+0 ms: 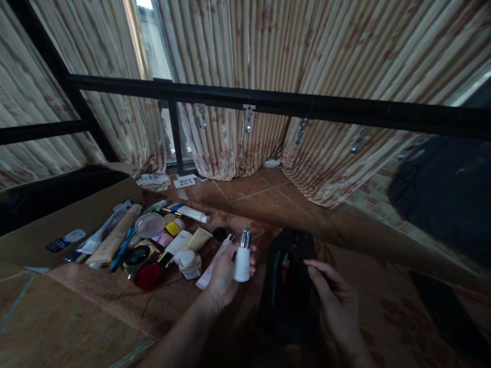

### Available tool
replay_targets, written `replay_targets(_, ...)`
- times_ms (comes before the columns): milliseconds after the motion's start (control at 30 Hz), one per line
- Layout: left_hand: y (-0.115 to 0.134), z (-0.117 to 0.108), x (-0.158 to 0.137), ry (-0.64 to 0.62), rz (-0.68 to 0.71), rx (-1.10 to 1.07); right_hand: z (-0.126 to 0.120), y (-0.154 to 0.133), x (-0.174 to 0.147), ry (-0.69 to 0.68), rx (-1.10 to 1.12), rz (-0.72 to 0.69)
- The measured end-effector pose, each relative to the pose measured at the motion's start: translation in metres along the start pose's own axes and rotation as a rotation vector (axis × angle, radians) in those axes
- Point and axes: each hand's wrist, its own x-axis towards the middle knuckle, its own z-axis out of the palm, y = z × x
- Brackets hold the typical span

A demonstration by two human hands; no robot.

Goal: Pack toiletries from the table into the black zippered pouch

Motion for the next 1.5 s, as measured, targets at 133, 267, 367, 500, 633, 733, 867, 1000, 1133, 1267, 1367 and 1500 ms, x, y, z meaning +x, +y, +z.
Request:
replay_targets(133,-0.0009,-0.0007,0.0010,0.011,0.005,-0.009,-0.0001,0.0025,0.0001,-0.005,0.003,-0.025)
replay_targets(267,-0.0009,-0.0003,0.0006,0.010,0.006,-0.015,0.0002,0.0067,-0.0001,-0.014,0.004,-0.041)
replay_targets(367,-0.0010,-0.0002,0.0005,0.010,0.000,-0.013,0.0005,0.0046,0.0000,-0.013,-0.006,-0.041)
replay_targets(500,-0.0017,-0.0012,0.0014,0.008,-0.013,-0.017,0.0007,0.0007,0.0003,-0.002,-0.006,-0.046)
replay_targets(633,-0.0027,-0.0026,0.0022,0.004,-0.008,-0.028,0.0004,0.0024,0.0000,-0.005,-0.004,-0.032)
replay_targets(733,-0.0037,-0.0032,0.0030,-0.004,0.002,-0.031,0.0001,0.0029,-0.0002,-0.005,-0.004,-0.020)
replay_targets(867,-0.0040,-0.0029,0.0034,0.002,0.005,-0.038,0.0002,0.0011,0.0004,-0.016,-0.006,-0.026)
replay_targets(1000,-0.0021,-0.0007,0.0017,0.006,-0.023,-0.031,0.0001,0.0016,0.0011,-0.014,-0.017,-0.048)
replay_targets(1133,-0.0009,0.0016,-0.0004,0.023,-0.038,-0.012,-0.0003,0.0043,0.0011,-0.011,-0.018,-0.046)
replay_targets(1267,-0.0024,0.0012,0.0000,0.014,-0.025,-0.016,-0.0005,0.0058,0.0015,-0.023,-0.017,-0.034)
replay_targets(1367,-0.0032,0.0002,0.0001,-0.002,-0.004,-0.012,-0.0003,0.0057,0.0016,-0.015,-0.012,-0.014)
replay_targets(1500,-0.0024,0.0000,-0.0010,-0.001,-0.007,-0.030,0.0005,0.0055,0.0007,-0.012,-0.011,0.002)
